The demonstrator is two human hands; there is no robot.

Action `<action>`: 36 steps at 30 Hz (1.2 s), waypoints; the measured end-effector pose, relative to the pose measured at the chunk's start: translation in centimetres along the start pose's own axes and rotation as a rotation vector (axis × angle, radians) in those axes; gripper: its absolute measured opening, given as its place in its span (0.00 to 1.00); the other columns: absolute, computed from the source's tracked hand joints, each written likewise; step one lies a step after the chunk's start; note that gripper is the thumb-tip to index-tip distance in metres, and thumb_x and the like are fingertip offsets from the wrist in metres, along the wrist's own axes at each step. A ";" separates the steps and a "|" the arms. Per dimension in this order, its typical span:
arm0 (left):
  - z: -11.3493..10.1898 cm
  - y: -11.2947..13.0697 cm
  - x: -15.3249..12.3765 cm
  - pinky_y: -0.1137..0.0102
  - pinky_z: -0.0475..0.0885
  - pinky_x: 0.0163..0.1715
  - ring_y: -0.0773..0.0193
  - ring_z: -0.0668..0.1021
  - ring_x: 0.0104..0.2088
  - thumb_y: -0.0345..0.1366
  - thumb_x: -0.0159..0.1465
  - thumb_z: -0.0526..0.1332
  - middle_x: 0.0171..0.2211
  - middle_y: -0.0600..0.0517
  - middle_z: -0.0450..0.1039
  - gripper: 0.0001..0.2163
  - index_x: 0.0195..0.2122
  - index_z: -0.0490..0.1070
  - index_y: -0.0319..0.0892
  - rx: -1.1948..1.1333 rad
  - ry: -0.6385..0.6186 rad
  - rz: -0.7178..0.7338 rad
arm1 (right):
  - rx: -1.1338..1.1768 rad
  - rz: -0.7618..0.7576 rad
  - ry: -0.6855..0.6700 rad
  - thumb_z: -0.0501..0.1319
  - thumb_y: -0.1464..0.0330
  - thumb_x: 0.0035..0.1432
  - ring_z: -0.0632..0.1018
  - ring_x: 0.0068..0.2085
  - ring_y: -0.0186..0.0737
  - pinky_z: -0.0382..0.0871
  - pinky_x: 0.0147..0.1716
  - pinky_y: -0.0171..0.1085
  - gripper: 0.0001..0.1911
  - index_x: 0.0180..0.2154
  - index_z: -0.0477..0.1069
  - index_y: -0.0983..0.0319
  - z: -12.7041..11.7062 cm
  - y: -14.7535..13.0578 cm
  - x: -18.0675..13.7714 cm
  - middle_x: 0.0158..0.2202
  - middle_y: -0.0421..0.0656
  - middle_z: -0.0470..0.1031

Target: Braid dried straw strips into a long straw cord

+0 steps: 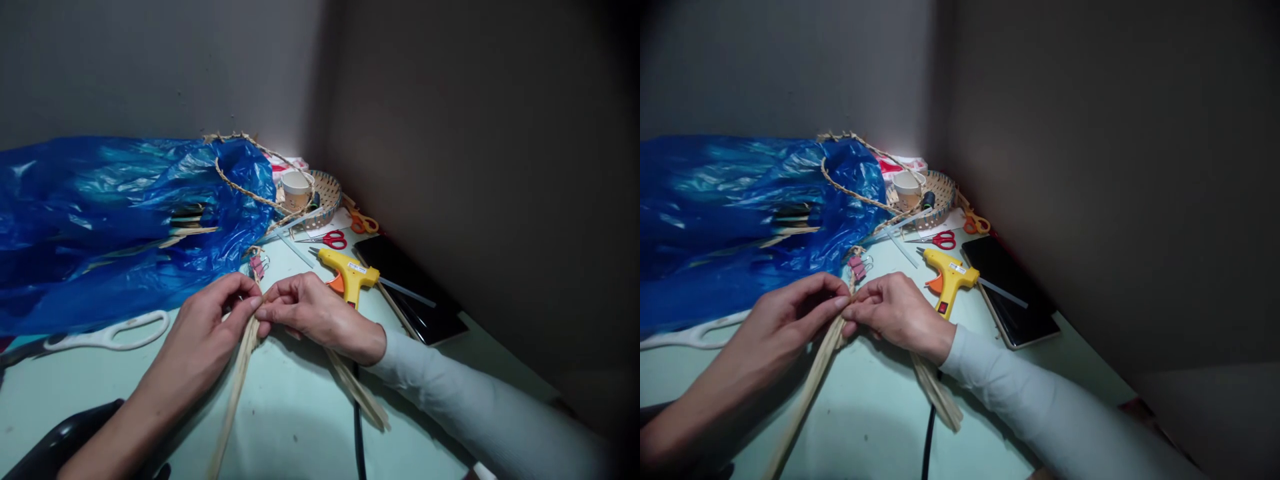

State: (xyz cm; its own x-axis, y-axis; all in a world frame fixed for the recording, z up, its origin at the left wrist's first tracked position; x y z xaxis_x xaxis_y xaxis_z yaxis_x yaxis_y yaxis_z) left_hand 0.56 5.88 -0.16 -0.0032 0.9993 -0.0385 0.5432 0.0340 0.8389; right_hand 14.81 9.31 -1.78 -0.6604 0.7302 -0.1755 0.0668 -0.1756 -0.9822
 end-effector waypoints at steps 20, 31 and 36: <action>1.6 -1.4 -0.1 0.76 0.66 0.23 0.69 0.75 0.24 0.34 0.54 0.70 0.28 0.58 0.74 0.16 0.43 0.69 0.48 -0.759 -0.049 -0.296 | 0.119 -0.010 0.031 0.66 0.57 0.54 0.59 0.22 0.27 0.48 0.21 0.33 0.17 0.24 0.72 0.65 0.1 -0.2 -0.3 0.25 0.41 0.73; 1.2 -1.8 0.2 0.75 0.69 0.27 0.68 0.75 0.27 0.40 0.60 0.66 0.25 0.59 0.71 0.18 0.48 0.63 0.47 -0.439 -0.014 -0.036 | 0.067 0.026 0.067 0.65 0.61 0.53 0.61 0.21 0.27 0.53 0.20 0.30 0.14 0.26 0.70 0.66 0.4 -0.3 -0.4 0.24 0.41 0.73; 1.3 -1.1 -0.5 0.73 0.70 0.30 0.67 0.76 0.29 0.39 0.63 0.63 0.29 0.59 0.71 0.17 0.52 0.63 0.52 -0.307 0.006 -0.015 | 0.070 0.034 0.090 0.60 0.71 0.56 0.61 0.21 0.27 0.51 0.20 0.30 0.08 0.25 0.69 0.66 0.2 -0.5 -0.6 0.23 0.40 0.72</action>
State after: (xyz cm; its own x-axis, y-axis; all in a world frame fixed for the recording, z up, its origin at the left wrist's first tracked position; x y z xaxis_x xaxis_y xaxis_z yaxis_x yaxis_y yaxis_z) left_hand 1.07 5.31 -1.77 -0.0147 0.9987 -0.0495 0.2639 0.0517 0.9632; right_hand 15.05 8.87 -1.20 -0.5888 0.7786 -0.2170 0.0333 -0.2449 -0.9690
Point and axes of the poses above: each hand's wrist, its own x-axis towards the middle knuckle, its own z-axis out of the palm, y = z × x, the point moved 4 cm from there along x, towards the middle knuckle
